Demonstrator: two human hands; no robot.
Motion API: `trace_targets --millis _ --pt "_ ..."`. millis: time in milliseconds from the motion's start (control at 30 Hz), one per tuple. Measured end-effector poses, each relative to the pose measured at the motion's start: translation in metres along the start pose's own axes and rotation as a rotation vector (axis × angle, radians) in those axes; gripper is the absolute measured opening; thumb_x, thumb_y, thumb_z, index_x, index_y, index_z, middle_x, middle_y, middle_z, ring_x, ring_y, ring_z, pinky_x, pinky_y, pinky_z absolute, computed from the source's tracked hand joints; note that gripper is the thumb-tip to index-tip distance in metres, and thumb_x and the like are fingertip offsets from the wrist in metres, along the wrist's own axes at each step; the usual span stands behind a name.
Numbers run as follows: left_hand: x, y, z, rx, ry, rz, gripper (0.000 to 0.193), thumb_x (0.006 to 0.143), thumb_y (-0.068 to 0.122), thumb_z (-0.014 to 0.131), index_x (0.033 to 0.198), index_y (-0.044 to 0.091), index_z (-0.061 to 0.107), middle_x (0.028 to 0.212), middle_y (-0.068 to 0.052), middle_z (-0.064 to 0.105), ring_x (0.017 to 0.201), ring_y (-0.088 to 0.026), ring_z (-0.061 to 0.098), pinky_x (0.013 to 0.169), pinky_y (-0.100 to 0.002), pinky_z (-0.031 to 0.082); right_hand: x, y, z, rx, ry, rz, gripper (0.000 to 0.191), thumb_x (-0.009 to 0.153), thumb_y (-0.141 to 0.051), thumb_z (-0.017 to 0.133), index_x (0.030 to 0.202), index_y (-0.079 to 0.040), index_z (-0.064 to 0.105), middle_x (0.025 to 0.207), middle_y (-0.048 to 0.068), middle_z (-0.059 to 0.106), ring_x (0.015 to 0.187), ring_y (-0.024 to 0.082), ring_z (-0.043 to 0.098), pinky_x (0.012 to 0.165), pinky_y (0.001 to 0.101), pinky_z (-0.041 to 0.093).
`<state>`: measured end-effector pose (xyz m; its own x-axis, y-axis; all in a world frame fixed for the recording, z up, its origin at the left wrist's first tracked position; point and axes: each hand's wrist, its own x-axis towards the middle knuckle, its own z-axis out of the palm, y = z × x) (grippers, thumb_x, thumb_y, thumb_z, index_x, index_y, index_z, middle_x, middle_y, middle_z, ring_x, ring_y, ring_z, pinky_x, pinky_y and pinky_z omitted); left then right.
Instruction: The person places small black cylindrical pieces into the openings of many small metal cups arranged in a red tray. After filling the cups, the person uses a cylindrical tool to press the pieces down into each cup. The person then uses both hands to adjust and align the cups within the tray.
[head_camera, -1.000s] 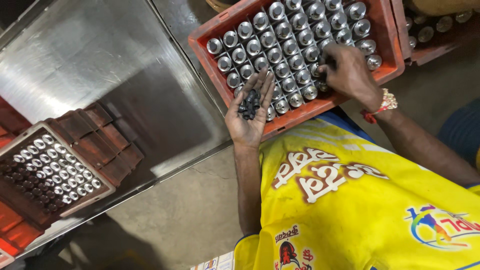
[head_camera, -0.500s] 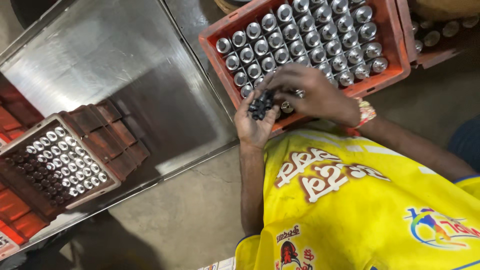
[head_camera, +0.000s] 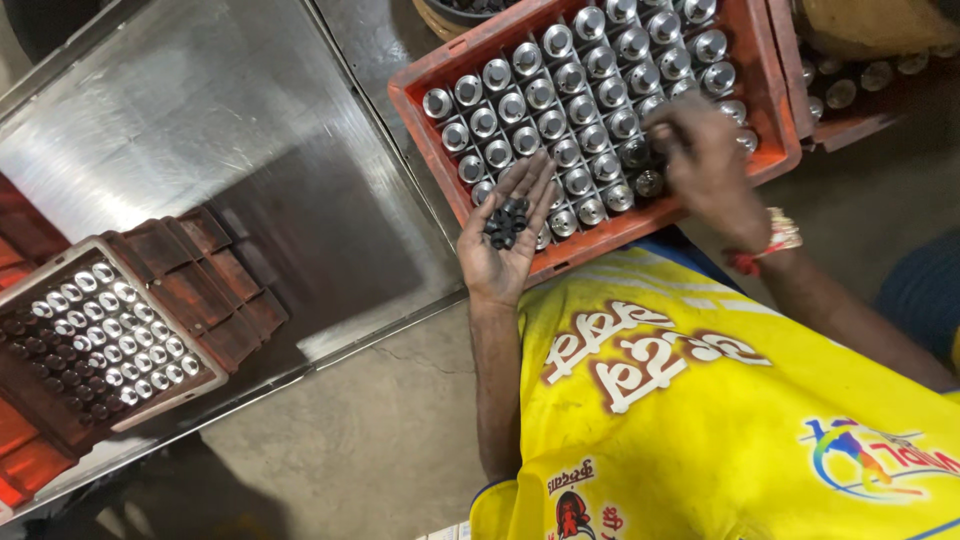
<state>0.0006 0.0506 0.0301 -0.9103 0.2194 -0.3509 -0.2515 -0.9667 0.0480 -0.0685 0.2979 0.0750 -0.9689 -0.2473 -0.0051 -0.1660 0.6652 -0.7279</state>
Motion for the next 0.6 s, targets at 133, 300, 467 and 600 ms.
trace_targets --millis 133,300,467,600 --pt "0.005 0.0 0.001 0.029 0.014 -0.013 0.051 0.105 0.015 0.043 0.144 -0.017 0.044 0.158 -0.033 0.039 0.152 -0.043 0.035 0.13 -0.05 0.03 -0.01 0.041 -0.01 -0.194 0.029 -0.012 0.008 0.098 0.003 0.073 0.106 0.004 0.072 0.097 0.019 0.061 0.088 0.034 0.062 0.077 0.0454 0.049" --pt "0.014 -0.003 0.001 0.07 0.045 -0.043 0.05 0.105 0.015 0.044 0.142 -0.018 0.045 0.155 -0.035 0.041 0.15 -0.044 0.037 0.129 -0.052 0.031 -0.007 0.048 -0.002 -0.276 0.096 -0.004 0.012 0.096 0.0 0.075 0.102 0.001 0.065 0.097 0.02 0.065 0.093 0.043 0.062 0.079 0.0507 0.049" --pt "0.016 -0.004 0.008 0.105 0.037 -0.04 0.051 0.104 0.016 0.046 0.141 -0.019 0.044 0.154 -0.036 0.041 0.15 -0.045 0.037 0.129 -0.052 0.032 0.01 0.045 -0.017 -0.31 -0.015 -0.018 0.013 0.092 -0.001 0.074 0.099 0.0 0.063 0.099 0.02 0.066 0.09 0.045 0.065 0.075 0.0516 0.052" --pt "0.015 -0.011 0.01 0.086 0.061 -0.077 0.055 0.103 0.017 0.046 0.145 -0.017 0.039 0.156 -0.034 0.039 0.15 -0.044 0.037 0.13 -0.051 0.032 0.01 0.02 -0.017 -0.368 -0.049 -0.025 0.019 0.085 -0.002 0.077 0.101 0.001 0.067 0.098 0.019 0.067 0.08 0.038 0.068 0.066 0.0474 0.054"
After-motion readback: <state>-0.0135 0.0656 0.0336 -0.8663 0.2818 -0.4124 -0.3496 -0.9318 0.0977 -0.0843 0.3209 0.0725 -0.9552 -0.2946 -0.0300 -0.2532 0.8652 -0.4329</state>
